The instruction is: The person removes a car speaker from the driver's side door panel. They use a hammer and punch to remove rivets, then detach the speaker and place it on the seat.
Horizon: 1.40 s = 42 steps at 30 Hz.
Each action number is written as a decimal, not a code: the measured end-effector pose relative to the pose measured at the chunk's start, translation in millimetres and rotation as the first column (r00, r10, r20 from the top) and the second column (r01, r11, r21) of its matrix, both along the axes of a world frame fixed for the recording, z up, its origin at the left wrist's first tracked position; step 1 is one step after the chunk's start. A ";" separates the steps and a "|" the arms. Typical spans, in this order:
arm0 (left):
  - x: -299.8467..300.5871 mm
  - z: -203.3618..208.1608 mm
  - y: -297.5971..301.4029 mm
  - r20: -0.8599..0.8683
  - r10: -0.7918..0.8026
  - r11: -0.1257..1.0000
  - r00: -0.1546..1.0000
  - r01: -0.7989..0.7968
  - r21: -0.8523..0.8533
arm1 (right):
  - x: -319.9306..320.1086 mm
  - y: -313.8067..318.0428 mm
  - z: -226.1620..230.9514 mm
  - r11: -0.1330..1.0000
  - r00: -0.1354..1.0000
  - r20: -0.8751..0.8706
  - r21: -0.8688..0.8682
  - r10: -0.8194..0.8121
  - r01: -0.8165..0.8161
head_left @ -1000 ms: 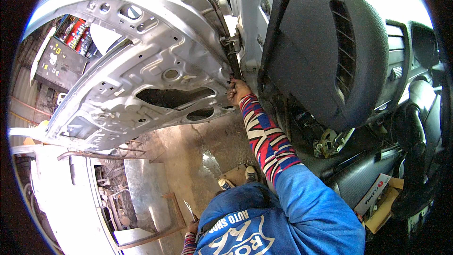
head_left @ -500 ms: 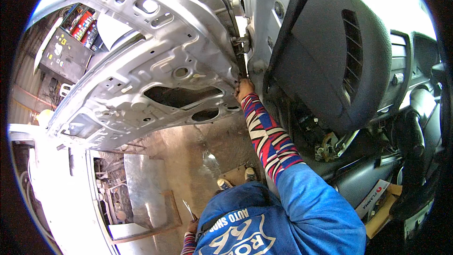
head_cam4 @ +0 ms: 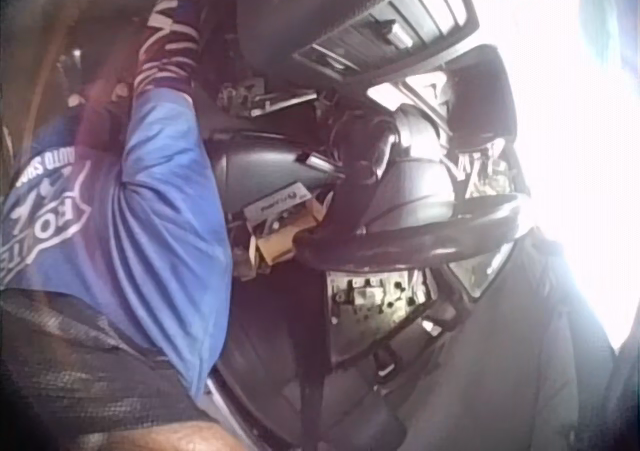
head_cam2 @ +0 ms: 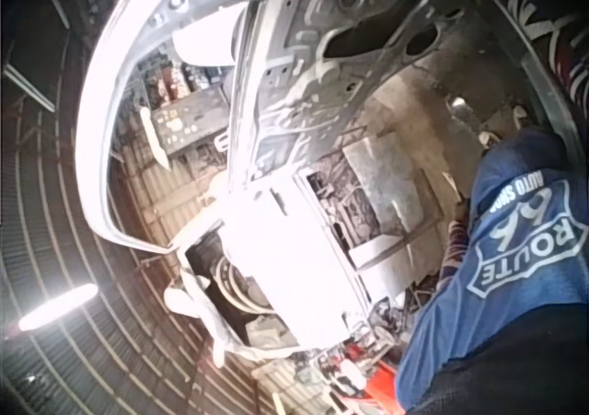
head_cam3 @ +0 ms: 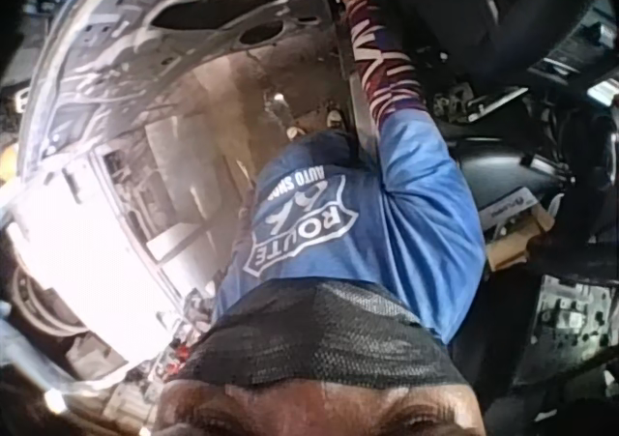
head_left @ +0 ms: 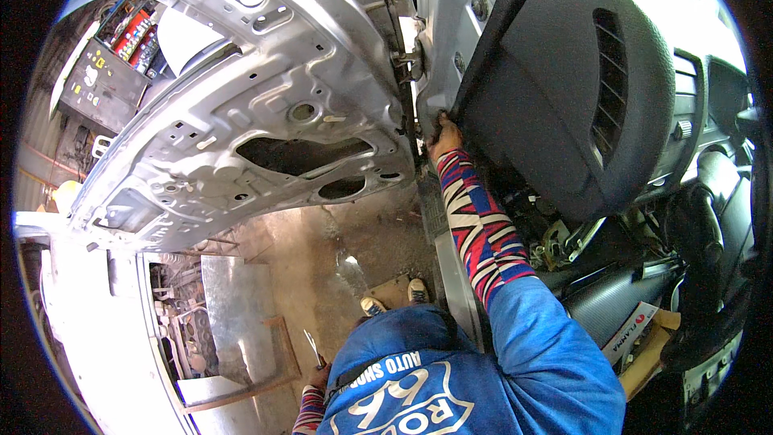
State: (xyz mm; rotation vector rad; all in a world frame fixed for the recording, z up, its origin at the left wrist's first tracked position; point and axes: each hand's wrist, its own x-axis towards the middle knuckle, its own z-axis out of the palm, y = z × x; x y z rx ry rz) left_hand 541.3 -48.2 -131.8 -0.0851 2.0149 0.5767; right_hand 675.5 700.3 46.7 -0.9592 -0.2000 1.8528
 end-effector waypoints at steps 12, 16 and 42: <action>14.9 51.5 36.4 -0.036 0.113 0.992 0.993 -0.111 0.064 | -8.1 69.1 -111.4 0.900 0.987 0.083 0.406 0.138 -0.159; 11.9 7.7 9.9 -0.216 -0.069 0.996 0.974 0.056 -0.062 | 12.7 42.9 -63.7 0.980 0.957 -0.247 -0.089 0.151 -0.177; 9.8 -22.1 3.0 0.016 -0.086 0.995 0.996 0.085 0.048 | 97.5 -201.9 -143.1 0.880 0.829 0.295 -0.172 0.474 -0.442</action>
